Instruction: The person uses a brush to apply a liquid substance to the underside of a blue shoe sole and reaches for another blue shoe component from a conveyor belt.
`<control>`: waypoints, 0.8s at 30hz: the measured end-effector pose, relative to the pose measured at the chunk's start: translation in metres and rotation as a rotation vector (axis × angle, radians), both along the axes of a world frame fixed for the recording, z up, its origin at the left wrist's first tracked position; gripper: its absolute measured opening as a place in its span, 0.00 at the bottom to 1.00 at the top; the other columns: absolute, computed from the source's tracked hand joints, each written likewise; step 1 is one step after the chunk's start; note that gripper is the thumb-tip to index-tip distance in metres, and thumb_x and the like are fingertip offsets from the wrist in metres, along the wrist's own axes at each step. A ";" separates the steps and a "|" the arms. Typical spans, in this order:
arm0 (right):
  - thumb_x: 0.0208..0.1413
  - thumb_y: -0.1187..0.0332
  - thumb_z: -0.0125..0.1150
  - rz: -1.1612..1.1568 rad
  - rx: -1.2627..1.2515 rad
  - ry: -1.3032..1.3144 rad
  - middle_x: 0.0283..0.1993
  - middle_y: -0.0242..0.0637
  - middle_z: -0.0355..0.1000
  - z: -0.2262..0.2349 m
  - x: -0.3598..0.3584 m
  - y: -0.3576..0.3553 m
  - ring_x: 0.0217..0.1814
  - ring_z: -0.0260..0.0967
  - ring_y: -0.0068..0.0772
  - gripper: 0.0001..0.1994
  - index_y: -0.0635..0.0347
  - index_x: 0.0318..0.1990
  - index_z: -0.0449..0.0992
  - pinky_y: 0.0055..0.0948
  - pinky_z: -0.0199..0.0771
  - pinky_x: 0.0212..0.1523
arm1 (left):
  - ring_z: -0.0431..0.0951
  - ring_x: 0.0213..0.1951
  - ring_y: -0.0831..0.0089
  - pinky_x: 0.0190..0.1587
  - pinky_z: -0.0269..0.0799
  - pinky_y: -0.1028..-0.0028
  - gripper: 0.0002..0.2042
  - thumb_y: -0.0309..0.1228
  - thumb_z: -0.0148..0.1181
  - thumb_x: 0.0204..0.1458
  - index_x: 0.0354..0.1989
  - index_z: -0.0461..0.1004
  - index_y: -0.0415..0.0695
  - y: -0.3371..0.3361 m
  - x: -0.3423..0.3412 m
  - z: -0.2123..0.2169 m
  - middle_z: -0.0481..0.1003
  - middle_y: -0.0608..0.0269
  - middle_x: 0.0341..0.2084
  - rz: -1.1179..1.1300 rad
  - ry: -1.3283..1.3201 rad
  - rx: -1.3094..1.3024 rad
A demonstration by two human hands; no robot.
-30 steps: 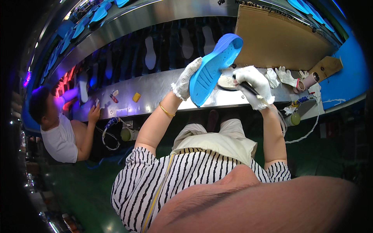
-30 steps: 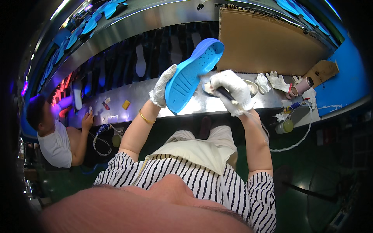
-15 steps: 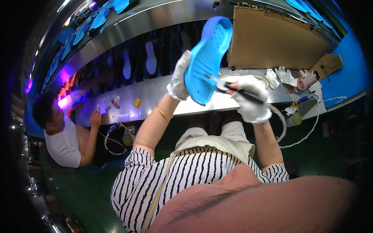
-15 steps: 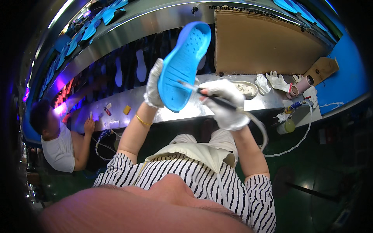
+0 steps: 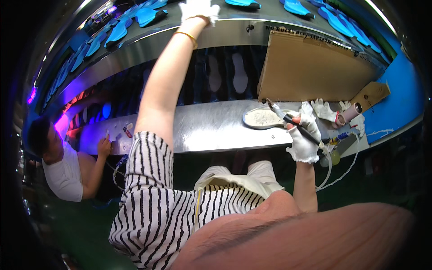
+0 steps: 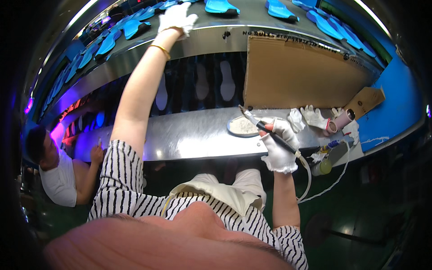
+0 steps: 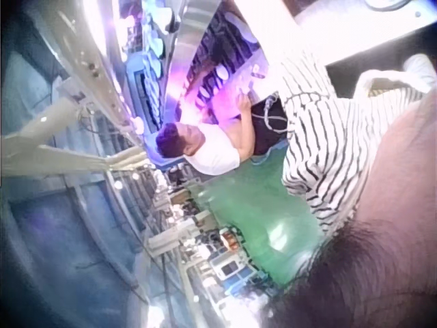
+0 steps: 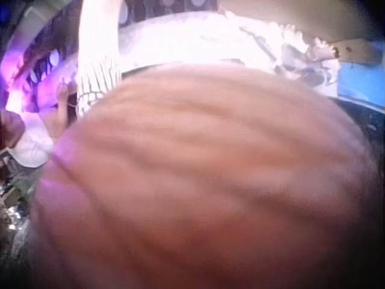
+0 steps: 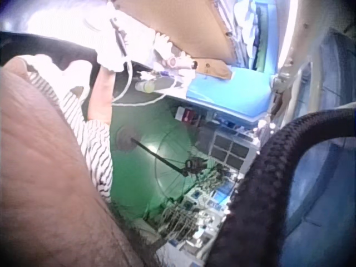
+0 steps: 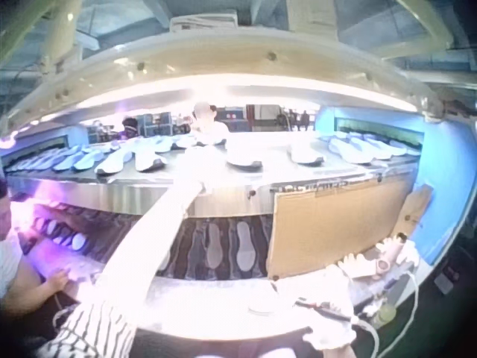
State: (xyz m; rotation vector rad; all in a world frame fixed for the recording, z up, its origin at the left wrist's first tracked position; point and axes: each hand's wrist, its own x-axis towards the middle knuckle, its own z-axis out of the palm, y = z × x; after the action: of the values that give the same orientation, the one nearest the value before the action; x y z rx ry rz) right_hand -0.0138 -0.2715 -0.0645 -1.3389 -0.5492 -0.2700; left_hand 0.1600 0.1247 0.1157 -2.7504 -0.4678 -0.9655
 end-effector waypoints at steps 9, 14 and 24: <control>0.47 0.83 0.63 0.093 -0.077 0.061 0.37 0.30 0.71 -0.011 -0.001 0.018 0.38 0.68 0.19 0.11 0.61 0.38 0.73 0.19 0.69 0.41 | 0.76 0.47 0.67 0.52 0.63 0.59 0.23 0.41 0.62 0.42 0.50 0.74 0.58 0.122 -0.089 0.020 0.78 0.61 0.42 0.313 0.086 -0.576; 0.46 0.82 0.64 0.135 -0.110 0.087 0.35 0.29 0.70 -0.004 0.000 0.020 0.35 0.67 0.17 0.10 0.61 0.36 0.73 0.19 0.69 0.37 | 0.77 0.44 0.64 0.53 0.61 0.59 0.17 0.48 0.56 0.50 0.46 0.76 0.58 0.090 -0.106 0.009 0.78 0.66 0.41 0.214 -0.102 -0.008; 0.46 0.80 0.63 0.076 -0.199 0.069 0.35 0.32 0.73 -0.007 0.003 0.010 0.35 0.70 0.19 0.09 0.63 0.37 0.73 0.19 0.70 0.38 | 0.73 0.45 0.65 0.53 0.67 0.67 0.24 0.40 0.56 0.55 0.50 0.65 0.31 0.072 -0.223 0.008 0.73 0.49 0.43 -1.043 -0.897 -0.536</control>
State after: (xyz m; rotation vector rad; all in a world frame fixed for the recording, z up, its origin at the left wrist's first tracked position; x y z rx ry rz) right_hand -0.0113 -0.2616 -0.0716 -1.5106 -0.5792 -0.1085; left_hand -0.0628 0.1965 0.1233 -2.7482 0.8697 -2.6449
